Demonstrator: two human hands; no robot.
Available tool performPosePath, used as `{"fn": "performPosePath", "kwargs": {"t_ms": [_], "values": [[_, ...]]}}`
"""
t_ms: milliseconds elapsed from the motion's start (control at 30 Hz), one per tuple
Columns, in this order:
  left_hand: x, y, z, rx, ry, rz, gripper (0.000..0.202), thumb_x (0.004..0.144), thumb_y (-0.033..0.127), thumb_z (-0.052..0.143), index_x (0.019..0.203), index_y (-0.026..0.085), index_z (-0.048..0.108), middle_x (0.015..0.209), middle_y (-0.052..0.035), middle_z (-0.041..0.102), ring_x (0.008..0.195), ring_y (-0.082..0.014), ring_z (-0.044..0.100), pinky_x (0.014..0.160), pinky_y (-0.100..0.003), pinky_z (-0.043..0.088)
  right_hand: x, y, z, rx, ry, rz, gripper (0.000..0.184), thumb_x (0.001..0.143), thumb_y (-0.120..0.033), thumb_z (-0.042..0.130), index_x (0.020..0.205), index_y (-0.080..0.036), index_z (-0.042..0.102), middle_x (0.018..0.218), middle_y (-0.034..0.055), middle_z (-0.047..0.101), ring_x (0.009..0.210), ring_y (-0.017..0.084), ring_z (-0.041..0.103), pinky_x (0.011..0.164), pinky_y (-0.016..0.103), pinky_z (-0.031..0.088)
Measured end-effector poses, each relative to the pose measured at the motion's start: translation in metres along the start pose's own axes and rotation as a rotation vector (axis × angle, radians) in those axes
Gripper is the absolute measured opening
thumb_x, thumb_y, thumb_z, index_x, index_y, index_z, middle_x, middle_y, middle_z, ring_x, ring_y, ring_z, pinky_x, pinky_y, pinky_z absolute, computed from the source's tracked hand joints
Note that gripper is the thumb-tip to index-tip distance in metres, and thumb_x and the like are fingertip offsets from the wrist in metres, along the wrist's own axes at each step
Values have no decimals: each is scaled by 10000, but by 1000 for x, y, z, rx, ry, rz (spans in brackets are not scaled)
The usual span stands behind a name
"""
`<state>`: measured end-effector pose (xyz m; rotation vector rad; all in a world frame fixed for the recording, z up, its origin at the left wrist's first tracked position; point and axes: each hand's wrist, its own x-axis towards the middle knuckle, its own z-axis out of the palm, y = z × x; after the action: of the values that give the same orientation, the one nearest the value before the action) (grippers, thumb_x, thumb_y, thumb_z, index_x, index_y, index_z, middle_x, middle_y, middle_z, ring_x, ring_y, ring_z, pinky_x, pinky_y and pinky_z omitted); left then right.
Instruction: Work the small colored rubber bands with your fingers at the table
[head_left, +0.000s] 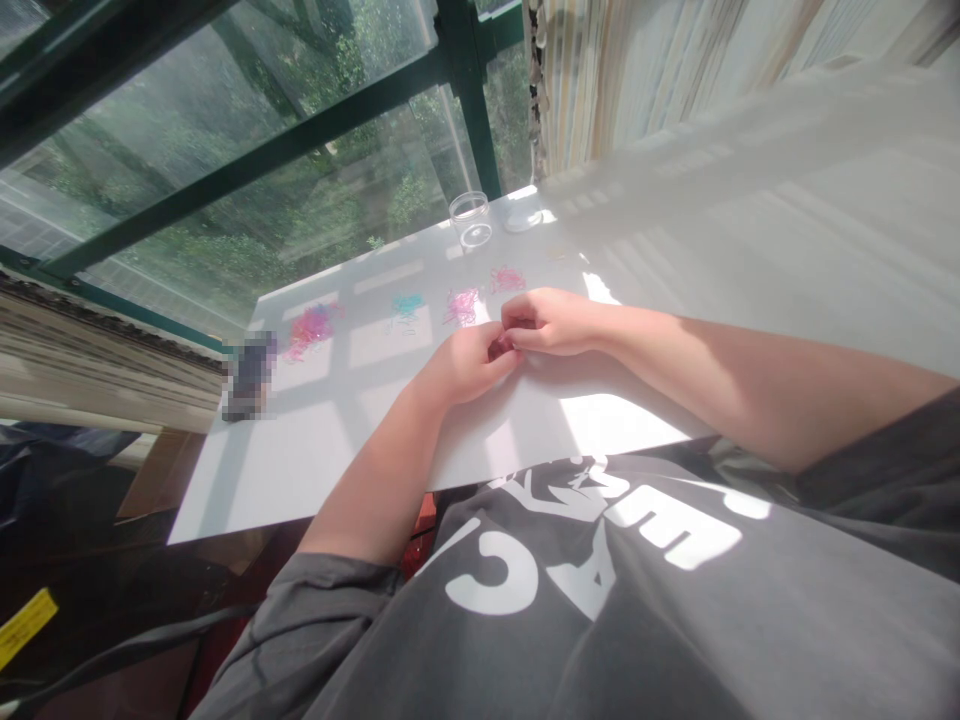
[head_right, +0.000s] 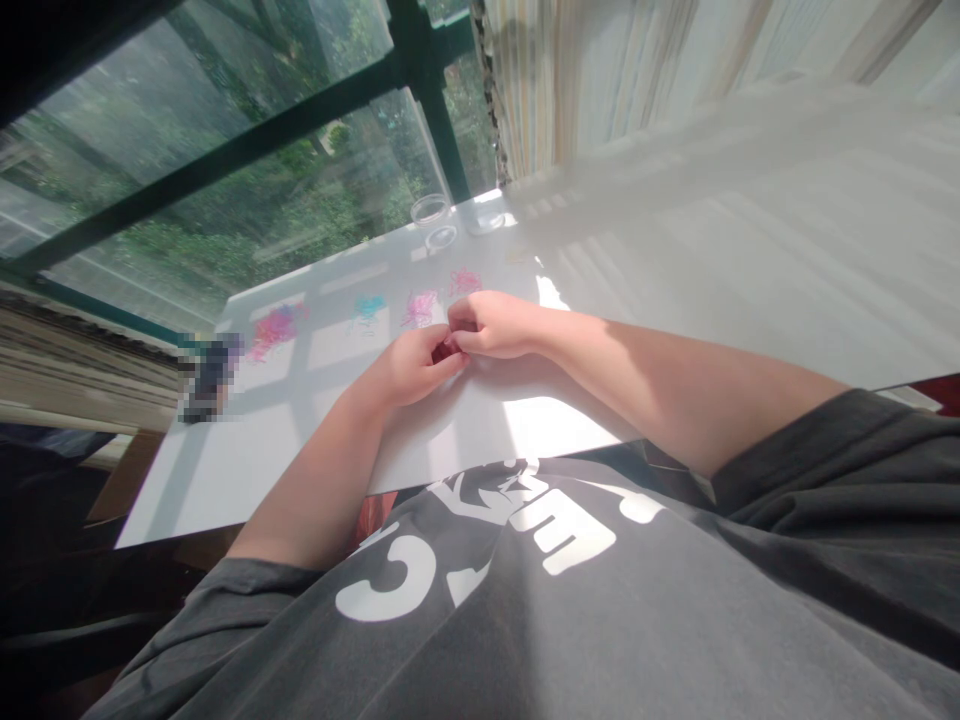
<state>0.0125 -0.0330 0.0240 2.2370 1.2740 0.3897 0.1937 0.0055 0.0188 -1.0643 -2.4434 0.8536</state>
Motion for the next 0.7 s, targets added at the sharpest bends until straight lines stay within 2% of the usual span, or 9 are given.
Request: {"fn": "performPosePath", "kwargs": {"t_ms": [700], "values": [[1, 0, 1, 13, 4, -5, 210, 793, 357, 481, 717, 163, 499, 660, -5, 560, 588, -109, 464, 551, -241, 332, -2, -1, -1, 13, -5, -28, 116, 751, -271, 504, 746, -175, 569, 684, 1, 567, 621, 120, 432, 566, 246, 277]]}}
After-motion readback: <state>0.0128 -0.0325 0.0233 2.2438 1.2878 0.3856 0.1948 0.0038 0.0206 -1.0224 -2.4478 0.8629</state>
